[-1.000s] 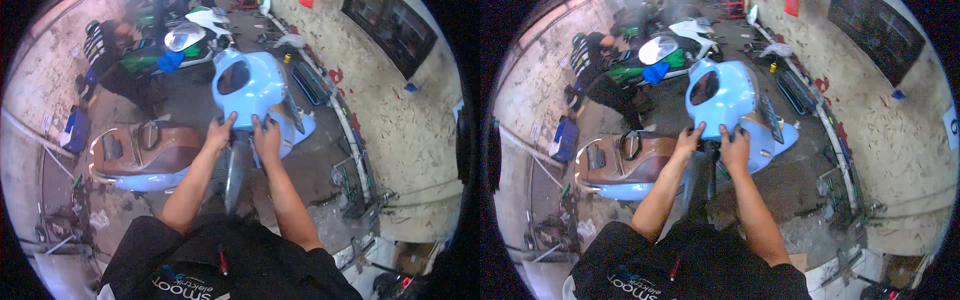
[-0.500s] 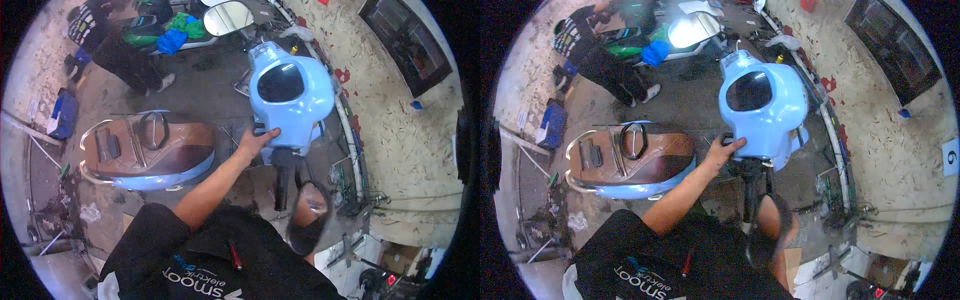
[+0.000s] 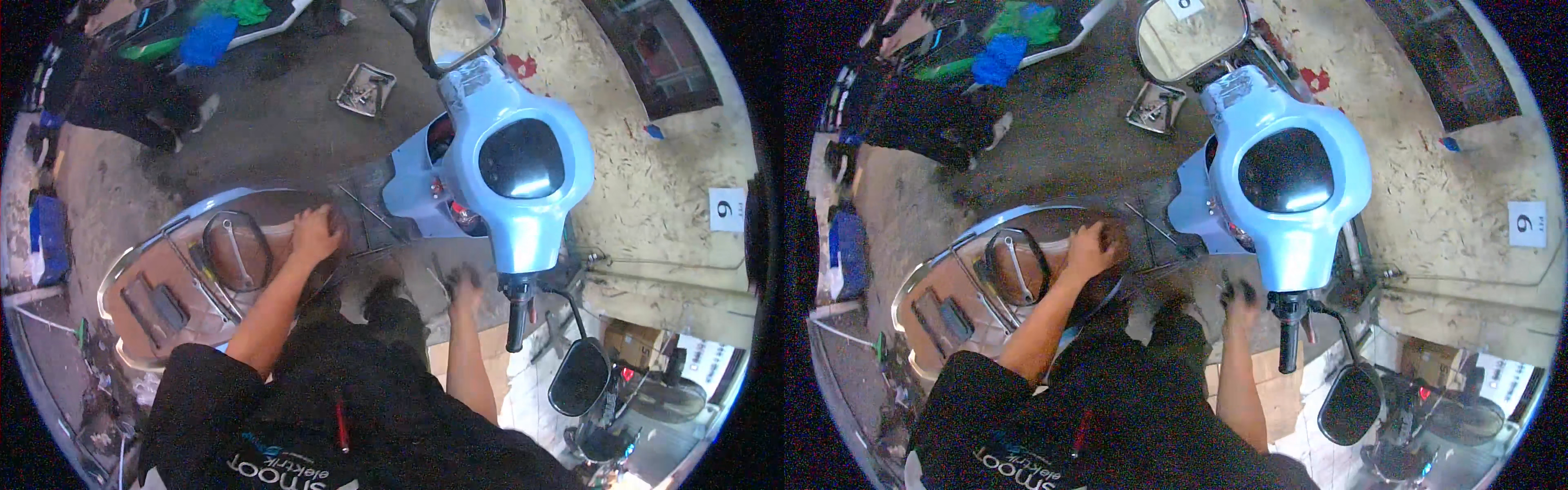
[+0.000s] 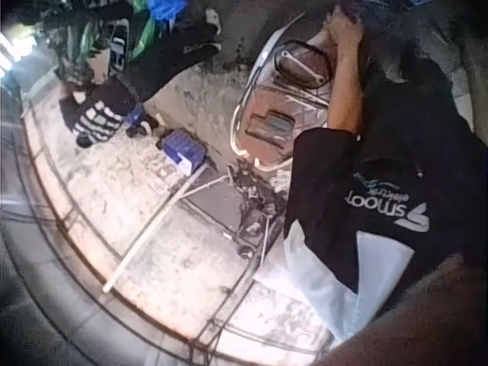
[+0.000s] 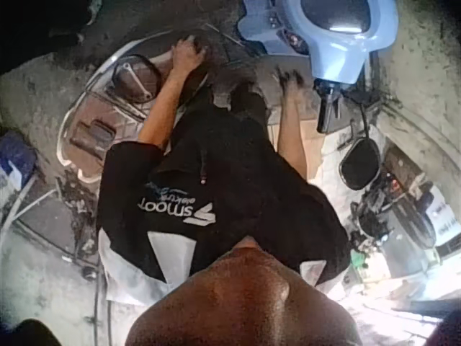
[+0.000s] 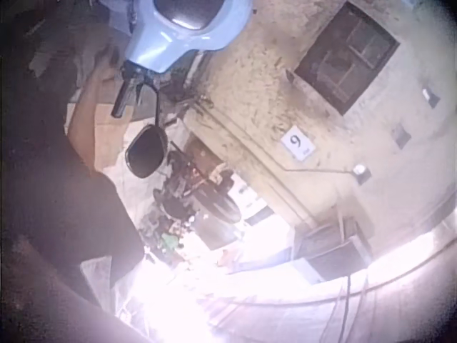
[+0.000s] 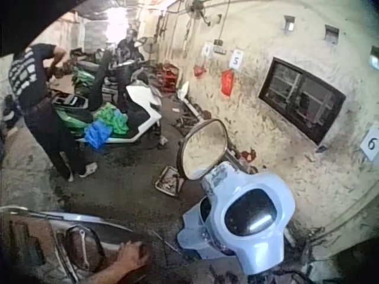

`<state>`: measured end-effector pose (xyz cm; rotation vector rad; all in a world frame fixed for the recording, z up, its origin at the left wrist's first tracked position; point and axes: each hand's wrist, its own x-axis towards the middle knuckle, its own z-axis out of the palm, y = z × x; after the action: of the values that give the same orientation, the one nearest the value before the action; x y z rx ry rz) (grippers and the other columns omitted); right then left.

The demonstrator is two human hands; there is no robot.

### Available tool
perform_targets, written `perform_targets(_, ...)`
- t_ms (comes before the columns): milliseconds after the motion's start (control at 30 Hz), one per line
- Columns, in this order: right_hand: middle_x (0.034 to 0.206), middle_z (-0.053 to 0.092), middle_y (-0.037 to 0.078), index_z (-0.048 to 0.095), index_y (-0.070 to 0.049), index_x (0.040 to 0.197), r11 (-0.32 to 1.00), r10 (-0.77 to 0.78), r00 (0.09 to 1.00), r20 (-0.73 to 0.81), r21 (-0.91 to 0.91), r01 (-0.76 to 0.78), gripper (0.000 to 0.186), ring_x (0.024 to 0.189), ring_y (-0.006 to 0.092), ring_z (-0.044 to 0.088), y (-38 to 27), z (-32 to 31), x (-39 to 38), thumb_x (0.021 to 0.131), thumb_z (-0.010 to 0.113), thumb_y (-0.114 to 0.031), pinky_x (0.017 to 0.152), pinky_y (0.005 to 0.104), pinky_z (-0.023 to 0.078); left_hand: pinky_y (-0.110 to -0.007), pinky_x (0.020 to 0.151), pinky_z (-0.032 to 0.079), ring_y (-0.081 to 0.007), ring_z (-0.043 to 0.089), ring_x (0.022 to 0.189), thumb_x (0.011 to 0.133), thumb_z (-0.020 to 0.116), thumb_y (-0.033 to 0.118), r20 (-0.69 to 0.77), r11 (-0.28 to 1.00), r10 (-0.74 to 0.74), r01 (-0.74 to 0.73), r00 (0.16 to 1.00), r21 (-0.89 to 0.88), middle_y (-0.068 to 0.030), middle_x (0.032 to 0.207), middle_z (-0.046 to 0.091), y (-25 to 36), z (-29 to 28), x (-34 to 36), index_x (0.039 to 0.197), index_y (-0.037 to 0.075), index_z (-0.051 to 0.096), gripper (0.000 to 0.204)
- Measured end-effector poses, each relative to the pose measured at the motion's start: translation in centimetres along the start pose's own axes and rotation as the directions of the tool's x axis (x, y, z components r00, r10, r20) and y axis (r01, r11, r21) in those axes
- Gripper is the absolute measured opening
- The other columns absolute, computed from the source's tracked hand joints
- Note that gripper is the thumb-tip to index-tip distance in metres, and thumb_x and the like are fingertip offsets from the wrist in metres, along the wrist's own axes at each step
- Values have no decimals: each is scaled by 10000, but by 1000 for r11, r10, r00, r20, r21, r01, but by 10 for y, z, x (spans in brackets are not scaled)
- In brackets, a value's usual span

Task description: The person manipulates wires and electrical connectors inside the front panel of a blue scooter, wipes the internal housing with a cloth, and then aligns and snaps a blue plastic front cover onto the handlebar assembly.

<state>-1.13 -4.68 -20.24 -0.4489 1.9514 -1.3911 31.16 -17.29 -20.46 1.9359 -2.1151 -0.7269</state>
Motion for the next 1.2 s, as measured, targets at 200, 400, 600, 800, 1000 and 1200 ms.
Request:
perform_targets(200,1091,625,164,588,20,1078,752,-497,850,-172,-575,323,370,1038,317,569,-43,104,65,785,650,-198,924,395,422,-512,941,336,-329,489,1063,701,644,370,-9,979,191,-190,982,77,-117,1089,595,-9,3,3,1071,56,599,487)
perform_targets(400,1198,585,147,561,-12,1163,671,-568,818,-89,-625,398,439,1114,296,529,-18,99,102,823,576,-290,990,403,374,-523,959,322,-348,474,1098,680,652,408,-110,971,227,-217,968,102,-114,1085,596,-20,12,3,1005,72,626,468)
perform_targets(600,1327,477,134,498,-37,1222,525,-447,881,155,-752,398,493,1205,314,435,12,46,134,897,461,-407,1024,444,337,-523,974,312,-357,468,1125,702,632,444,-51,950,288,-278,956,142,-128,1119,588,1,15,4,1019,61,630,497)
perform_targets(800,1179,568,142,560,-60,1165,281,-585,788,190,-864,418,382,1119,226,506,-49,90,85,887,480,-310,961,357,391,-522,978,310,-358,482,1097,729,606,452,-66,970,214,-204,975,132,-140,1074,609,-10,7,4,1003,20,634,512)
perform_targets(1000,1085,609,159,558,-33,1163,372,-543,828,137,-845,384,428,1040,282,561,-53,85,92,848,552,-323,902,374,433,-526,990,302,-365,472,1130,708,621,451,-57,963,261,-256,964,82,-142,1109,607,-10,9,1,1048,9,619,557)
perform_targets(1200,991,650,177,555,-6,1162,667,-377,925,51,-678,309,488,962,338,615,-75,91,1,810,624,-337,843,392,475,-490,982,323,-382,495,1090,694,677,323,-134,950,156,-186,979,-251,-172,1116,586,-9,-4,26,1087,4,581,515)
